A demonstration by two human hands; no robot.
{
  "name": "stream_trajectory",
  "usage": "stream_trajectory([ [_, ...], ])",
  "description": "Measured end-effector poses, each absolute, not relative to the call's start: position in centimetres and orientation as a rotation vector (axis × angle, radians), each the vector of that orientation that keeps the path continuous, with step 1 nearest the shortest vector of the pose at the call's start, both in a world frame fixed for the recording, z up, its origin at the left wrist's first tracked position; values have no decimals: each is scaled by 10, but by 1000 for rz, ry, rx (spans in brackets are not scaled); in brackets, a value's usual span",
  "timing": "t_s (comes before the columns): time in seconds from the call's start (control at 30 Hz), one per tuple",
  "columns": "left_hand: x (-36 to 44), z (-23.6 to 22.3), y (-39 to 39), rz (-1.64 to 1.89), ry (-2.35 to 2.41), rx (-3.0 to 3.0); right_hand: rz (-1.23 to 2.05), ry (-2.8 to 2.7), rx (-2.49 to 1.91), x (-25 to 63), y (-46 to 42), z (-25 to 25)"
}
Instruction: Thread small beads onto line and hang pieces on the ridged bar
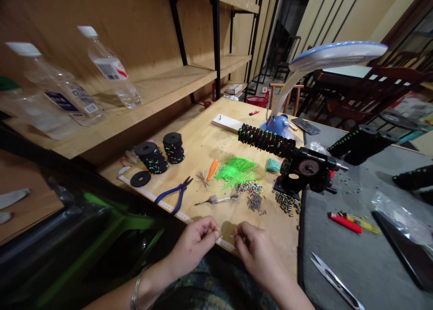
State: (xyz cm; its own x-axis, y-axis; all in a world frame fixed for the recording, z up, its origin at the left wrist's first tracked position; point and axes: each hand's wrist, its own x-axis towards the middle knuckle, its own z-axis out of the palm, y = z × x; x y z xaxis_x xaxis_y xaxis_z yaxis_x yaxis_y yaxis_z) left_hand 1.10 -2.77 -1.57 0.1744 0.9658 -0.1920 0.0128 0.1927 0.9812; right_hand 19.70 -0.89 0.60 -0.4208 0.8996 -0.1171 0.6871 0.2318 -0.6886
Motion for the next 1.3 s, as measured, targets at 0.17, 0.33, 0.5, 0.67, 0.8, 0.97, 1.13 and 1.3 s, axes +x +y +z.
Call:
stream_trajectory([
  [0.17,14,-18,-29,946,1177,1177,917,-2222,-1466,194,-11,3],
  [0.33,18,-16,-31,938,1186,1210,857,-2230,-1490,191,-14,1],
  [0.5,19,-15,-30,935,1194,1216,883,-2217,-1494,188,-14,2],
  [0.67,18,-17,-28,965,1185,1174,961,-2191,-1446,193,-11,3],
  [0.8,10,-17,-26,1014,1188,1126,977,-2230,-1463,203,-6,7],
  [0.97,1,-19,-26,1047,1236,1129,1028,-2222,-1434,212,-6,17],
  [1.13,-3,-21,-30,1000,1335,1315,975,-2239,-1414,211,-11,27],
  [1.3,-7,-6,-33,1046,1380,1582,945,-2281,-1410,205,-13,33],
])
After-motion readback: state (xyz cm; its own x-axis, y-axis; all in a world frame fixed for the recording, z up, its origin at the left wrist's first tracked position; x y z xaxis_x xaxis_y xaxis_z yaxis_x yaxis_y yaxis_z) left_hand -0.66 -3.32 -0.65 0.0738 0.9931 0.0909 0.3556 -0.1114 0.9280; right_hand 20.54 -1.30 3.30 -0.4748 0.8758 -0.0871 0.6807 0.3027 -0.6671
